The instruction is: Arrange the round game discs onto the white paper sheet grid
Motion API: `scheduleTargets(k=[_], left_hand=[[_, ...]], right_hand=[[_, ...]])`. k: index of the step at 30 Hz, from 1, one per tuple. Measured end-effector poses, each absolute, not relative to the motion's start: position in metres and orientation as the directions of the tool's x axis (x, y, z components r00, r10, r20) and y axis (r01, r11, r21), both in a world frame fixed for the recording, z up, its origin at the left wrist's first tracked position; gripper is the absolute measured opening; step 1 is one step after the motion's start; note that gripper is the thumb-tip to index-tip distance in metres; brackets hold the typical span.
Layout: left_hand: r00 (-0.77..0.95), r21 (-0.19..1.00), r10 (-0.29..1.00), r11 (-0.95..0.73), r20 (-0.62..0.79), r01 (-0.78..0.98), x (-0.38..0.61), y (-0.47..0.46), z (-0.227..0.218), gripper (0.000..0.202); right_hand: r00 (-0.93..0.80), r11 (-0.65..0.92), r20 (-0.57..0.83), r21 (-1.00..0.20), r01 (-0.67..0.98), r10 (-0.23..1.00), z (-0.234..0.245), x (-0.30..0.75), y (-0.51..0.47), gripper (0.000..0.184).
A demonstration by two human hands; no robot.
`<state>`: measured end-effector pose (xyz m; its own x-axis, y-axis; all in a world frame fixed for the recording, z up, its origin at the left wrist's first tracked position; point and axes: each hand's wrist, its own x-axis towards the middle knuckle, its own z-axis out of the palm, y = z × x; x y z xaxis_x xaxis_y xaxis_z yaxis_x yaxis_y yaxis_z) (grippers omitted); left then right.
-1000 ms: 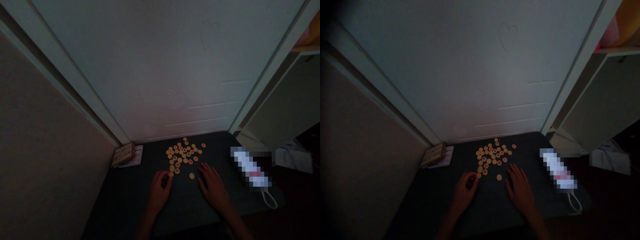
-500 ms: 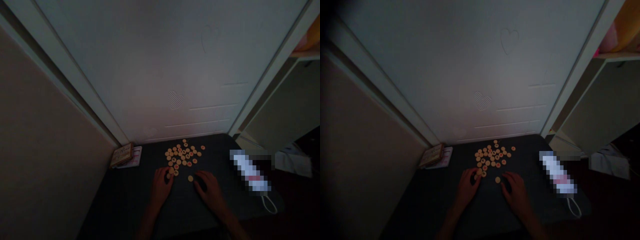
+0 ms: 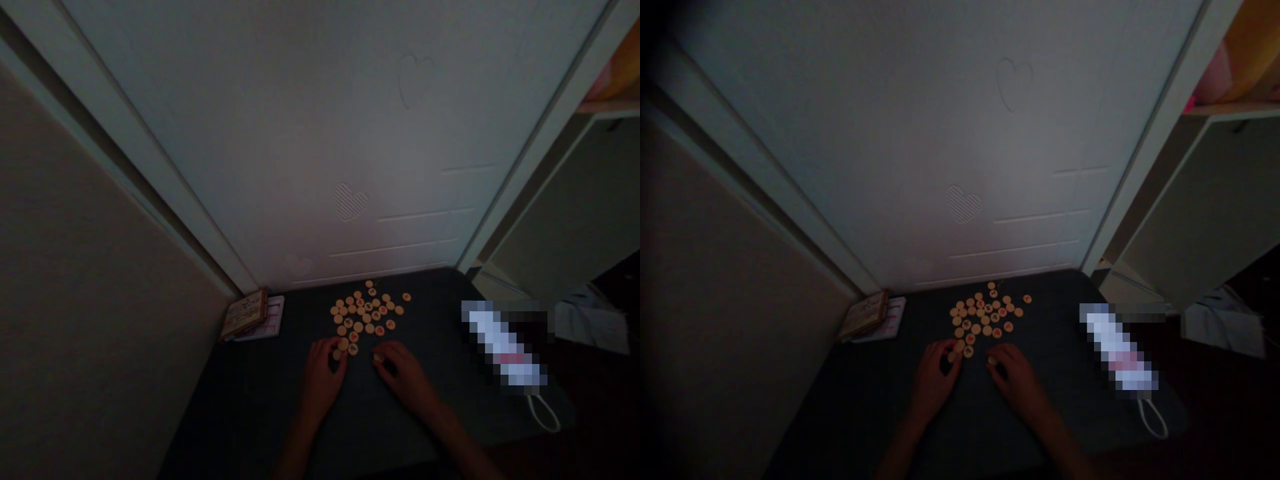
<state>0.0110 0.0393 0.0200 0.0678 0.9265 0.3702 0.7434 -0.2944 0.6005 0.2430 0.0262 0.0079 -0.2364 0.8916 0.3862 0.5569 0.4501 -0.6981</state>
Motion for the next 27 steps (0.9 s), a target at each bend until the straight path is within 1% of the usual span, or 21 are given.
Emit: scheduleTargets(k=[7,17,23,25,27], left_hand=[[0.067,0.603,0.922,-0.303,0.381,0.738,0.010,0.040,0.020,0.019],[0.050,0.634,0.923,-0.301,0.382,0.713,0.011,0.039,0.020,0.018],[0.051,0.644,0.924,-0.304,0.380,0.702,0.011,0.040,0.019,0.017],[0.053,0.650,0.924,-0.306,0.379,0.696,0.011,0.039,0.019,0.018],[0.048,0.656,0.923,-0.307,0.381,0.690,0.011,0.038,0.019,0.018]], right_hand=[[-0.283,0.473,0.379,-0.702,0.533,0.881,0.011,0.236,0.038,0.023],[-0.246,0.495,0.437,-0.661,0.564,0.865,-0.004,0.236,0.042,0.023],[-0.242,0.507,0.458,-0.646,0.570,0.855,0.000,0.234,0.037,0.022],[-0.216,0.507,0.482,-0.631,0.586,0.849,0.002,0.236,0.036,0.023],[-0.137,0.472,0.509,-0.618,0.629,0.850,0.003,0.242,0.042,0.025]])
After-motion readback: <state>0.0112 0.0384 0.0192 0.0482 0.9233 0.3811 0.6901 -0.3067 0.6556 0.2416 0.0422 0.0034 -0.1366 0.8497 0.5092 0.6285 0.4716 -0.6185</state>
